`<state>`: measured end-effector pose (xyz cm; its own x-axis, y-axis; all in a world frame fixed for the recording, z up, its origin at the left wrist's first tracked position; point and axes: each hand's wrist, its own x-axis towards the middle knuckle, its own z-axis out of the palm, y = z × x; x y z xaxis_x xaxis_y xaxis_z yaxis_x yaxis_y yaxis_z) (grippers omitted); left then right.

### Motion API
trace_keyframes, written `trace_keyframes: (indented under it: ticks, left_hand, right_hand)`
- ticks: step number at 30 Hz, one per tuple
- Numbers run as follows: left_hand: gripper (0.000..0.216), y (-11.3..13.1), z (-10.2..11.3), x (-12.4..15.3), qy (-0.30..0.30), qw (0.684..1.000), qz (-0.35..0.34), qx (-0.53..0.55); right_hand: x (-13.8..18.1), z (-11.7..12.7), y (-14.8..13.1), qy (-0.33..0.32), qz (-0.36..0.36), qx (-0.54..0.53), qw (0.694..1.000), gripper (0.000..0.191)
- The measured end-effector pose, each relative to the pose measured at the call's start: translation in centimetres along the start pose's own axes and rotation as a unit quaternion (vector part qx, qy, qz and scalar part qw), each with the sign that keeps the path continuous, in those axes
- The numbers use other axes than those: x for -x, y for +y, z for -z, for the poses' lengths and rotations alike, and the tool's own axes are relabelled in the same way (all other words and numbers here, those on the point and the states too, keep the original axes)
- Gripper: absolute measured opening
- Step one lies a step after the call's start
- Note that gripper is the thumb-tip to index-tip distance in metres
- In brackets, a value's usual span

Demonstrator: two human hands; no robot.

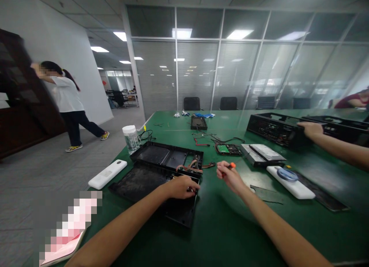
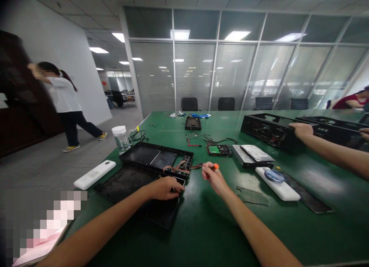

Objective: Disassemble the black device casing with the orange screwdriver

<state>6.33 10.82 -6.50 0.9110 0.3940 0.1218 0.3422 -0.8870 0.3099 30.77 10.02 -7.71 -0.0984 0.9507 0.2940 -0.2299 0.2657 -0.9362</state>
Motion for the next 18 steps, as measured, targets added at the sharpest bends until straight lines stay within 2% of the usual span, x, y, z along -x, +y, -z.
trace_keyframes:
  ticks: [2,4,6,7,9,11,12,13,16,18]
  left_hand:
    - [0.031,0.6,0.7,0.3,-0.012,1.0,-0.004,0.002]
    - [0.028,0.9,1.9,0.6,-0.012,1.0,0.004,-0.001]
    - [0.027,0.6,3.2,0.9,0.019,0.999,0.034,-0.021]
    - [0.027,0.1,3.9,1.1,0.043,0.997,0.058,-0.038]
    - [0.03,-1.7,5.1,1.3,0.08,0.988,0.114,-0.071]
    - [0.034,-4.2,6.0,1.3,0.081,0.979,0.164,-0.094]
    - [0.038,-5.5,6.2,1.2,0.059,0.976,0.183,-0.103]
    - [0.039,-6.7,6.4,1.1,0.011,0.974,0.203,-0.103]
    - [0.027,-9.3,6.2,1.0,-0.119,0.96,0.241,-0.077]
    - [0.024,-9.9,5.6,1.0,-0.136,0.96,0.23,-0.077]
  right_hand:
    - [1.2,-2.9,-0.4,-0.067,0.025,0.126,0.989,0.031]
    - [3.2,-5.5,-1.5,-0.181,0.09,0.247,0.948,0.039]
    - [5.7,-7.7,-2.4,-0.298,0.161,0.378,0.861,0.028]
    - [7.1,-8.5,-2.6,-0.325,0.179,0.443,0.816,0.027]
    - [9.7,-9.7,-2.3,-0.319,0.186,0.556,0.745,0.036]
    - [12.0,-10.1,-1.3,-0.297,0.18,0.624,0.7,0.036]
    - [12.9,-9.9,-0.7,-0.283,0.176,0.644,0.689,0.033]
    - [13.9,-9.5,-0.2,-0.265,0.174,0.658,0.683,0.029]
    - [16.4,-7.0,0.5,-0.199,0.188,0.68,0.68,0.018]
    - [18.0,-4.9,0.5,-0.157,0.21,0.687,0.678,0.01]
